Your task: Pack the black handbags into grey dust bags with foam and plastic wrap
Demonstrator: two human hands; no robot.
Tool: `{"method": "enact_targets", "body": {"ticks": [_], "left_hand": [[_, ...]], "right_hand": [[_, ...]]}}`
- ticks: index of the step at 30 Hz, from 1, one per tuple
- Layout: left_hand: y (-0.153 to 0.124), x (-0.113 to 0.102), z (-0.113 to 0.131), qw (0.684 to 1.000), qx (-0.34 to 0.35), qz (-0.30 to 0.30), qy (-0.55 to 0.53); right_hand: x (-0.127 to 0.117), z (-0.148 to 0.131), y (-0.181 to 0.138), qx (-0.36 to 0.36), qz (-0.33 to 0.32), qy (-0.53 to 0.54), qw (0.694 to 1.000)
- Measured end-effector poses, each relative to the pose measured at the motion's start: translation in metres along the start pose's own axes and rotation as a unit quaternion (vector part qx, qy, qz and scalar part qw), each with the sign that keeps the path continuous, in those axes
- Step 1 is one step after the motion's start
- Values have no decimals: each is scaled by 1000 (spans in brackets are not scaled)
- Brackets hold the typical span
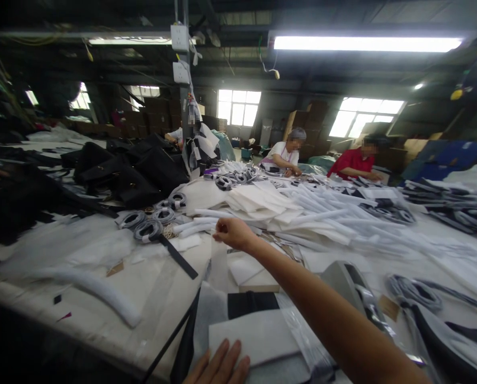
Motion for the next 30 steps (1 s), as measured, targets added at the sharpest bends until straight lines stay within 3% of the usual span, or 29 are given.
{"method": "enact_targets", "body": {"ticks": [3,5,9,11,15,19,22,26,30], "left_hand": [[5,-8,-5,1000,-7,18,-17],[12,-16,-12,999,34,6,-14],[22,-31,-25,966,214,-142,4],[22,-37,-29,951,246,-187,5],[16,-37,-28,954,174,-239,-40],[20,-38,-26,952,134,-241,-135],[27,-39,-33,941,131,-281,-134],[31,-46,-44,946,166,-253,-115],[31,-50,-50,930,204,-276,-131]], "right_hand": [[-9,-24,-16,-33,48,20,998],[-11,-45,-37,-53,64,34,996],[0,-82,-97,-80,66,56,993],[15,-90,-131,-85,62,72,992],[55,-76,-188,-76,46,107,990],[84,-51,-221,-159,56,120,978],[90,-39,-232,-173,91,197,961],[93,-32,-235,-137,116,291,940],[92,-29,-236,-115,120,353,921]]}}
Point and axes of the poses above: each hand's wrist, its own y-axis towards the middle knuckle, its own x-axis out of the palm, z = x × y, the point moved 3 cm from there along y, towards the middle knuckle, and after that the axes turned 15 degrees about y, right-handed, at the moved point
